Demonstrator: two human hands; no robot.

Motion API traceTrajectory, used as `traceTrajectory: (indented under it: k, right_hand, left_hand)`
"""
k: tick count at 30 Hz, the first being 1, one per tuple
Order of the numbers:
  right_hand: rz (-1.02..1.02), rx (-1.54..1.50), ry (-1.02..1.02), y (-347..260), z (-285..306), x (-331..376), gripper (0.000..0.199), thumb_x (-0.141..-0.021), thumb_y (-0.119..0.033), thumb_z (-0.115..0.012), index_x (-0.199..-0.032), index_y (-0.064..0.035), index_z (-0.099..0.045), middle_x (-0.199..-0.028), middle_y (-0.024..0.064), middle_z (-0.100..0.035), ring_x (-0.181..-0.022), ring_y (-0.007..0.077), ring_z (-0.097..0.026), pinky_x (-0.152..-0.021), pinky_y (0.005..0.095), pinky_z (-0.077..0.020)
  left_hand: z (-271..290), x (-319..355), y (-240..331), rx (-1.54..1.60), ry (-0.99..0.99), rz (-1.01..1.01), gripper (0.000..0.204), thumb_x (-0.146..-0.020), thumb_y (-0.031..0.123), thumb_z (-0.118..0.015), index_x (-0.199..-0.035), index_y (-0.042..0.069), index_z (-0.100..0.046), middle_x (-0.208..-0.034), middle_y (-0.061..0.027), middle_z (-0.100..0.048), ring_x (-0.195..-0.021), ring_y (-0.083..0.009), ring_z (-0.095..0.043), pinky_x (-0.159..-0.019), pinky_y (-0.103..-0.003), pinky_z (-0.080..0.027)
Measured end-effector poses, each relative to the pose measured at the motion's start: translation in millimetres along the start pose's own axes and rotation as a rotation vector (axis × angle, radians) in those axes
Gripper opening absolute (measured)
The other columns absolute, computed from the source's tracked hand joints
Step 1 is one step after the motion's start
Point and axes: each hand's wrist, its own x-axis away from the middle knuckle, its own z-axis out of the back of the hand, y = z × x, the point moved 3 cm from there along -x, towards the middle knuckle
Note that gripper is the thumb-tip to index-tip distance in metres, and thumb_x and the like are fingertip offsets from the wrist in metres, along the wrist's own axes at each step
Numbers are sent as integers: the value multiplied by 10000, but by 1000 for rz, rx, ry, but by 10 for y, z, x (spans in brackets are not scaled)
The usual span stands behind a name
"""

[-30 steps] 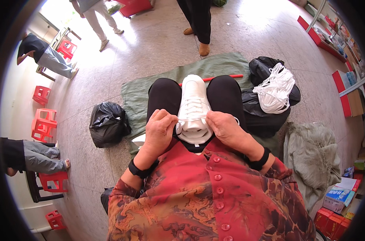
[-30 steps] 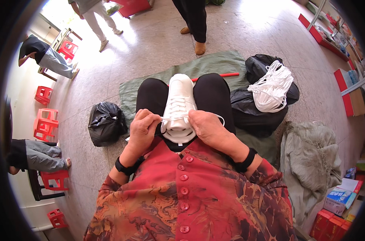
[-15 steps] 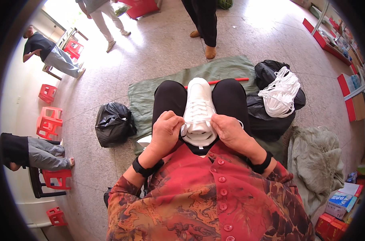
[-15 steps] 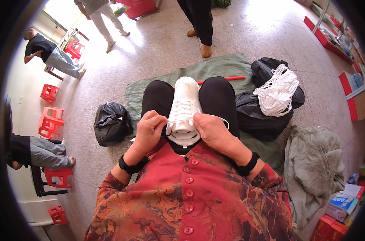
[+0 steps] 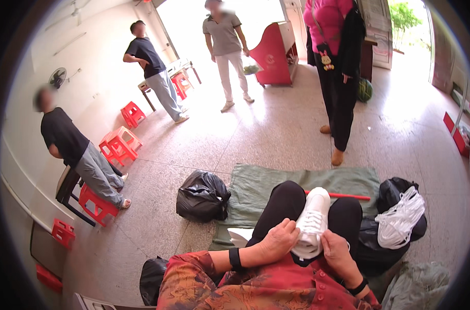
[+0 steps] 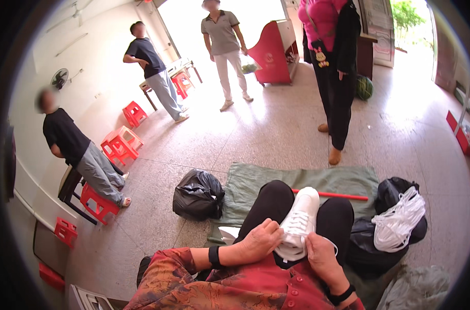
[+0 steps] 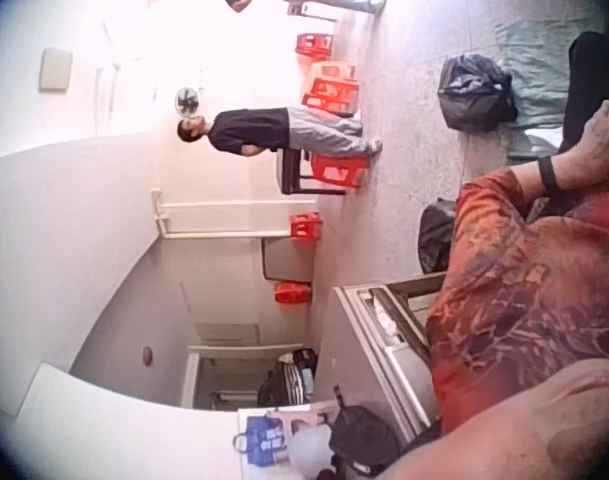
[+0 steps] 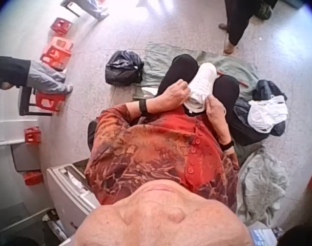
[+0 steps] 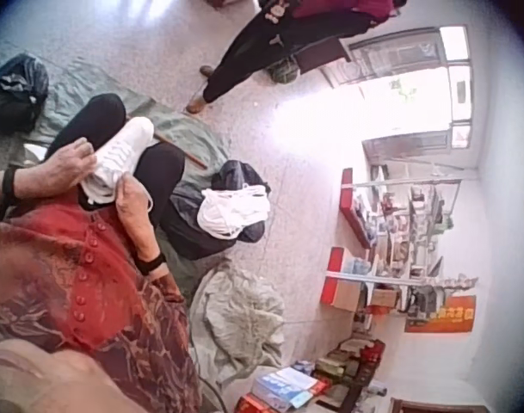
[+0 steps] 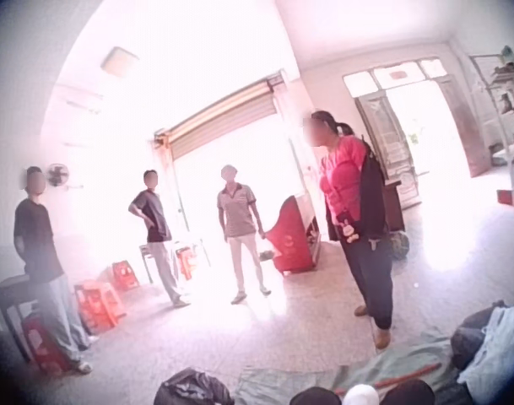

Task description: Manually lacing a white shoe with white laces while seated.

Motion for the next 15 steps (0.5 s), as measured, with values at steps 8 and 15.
traceTrajectory:
  k: [8,15]
  right_hand:
    - [48,51,29,58,-51,-33,168,-950,-136,-551,-836,-18,-521,-729,224,-565,-702,433,-576,-604,484,-441]
    - [65,89,42,92,-101,-36,129,-952,-124,-551,-881,-18,-542,-764,220,-590,-711,415,-610,-607,438,-473]
  left_hand:
    - [-100,-190,12,-112,-147,-126,205,-770,140,-618,-953,48,-617,-858,-74,-581,-878,-262,-556,-713,-359,-496]
    - [-45,-412,55,-364,-425,-605,146,-761,196,-625,-839,86,-679,-1006,-76,-568,-1050,-234,-500,-823,-375,-406]
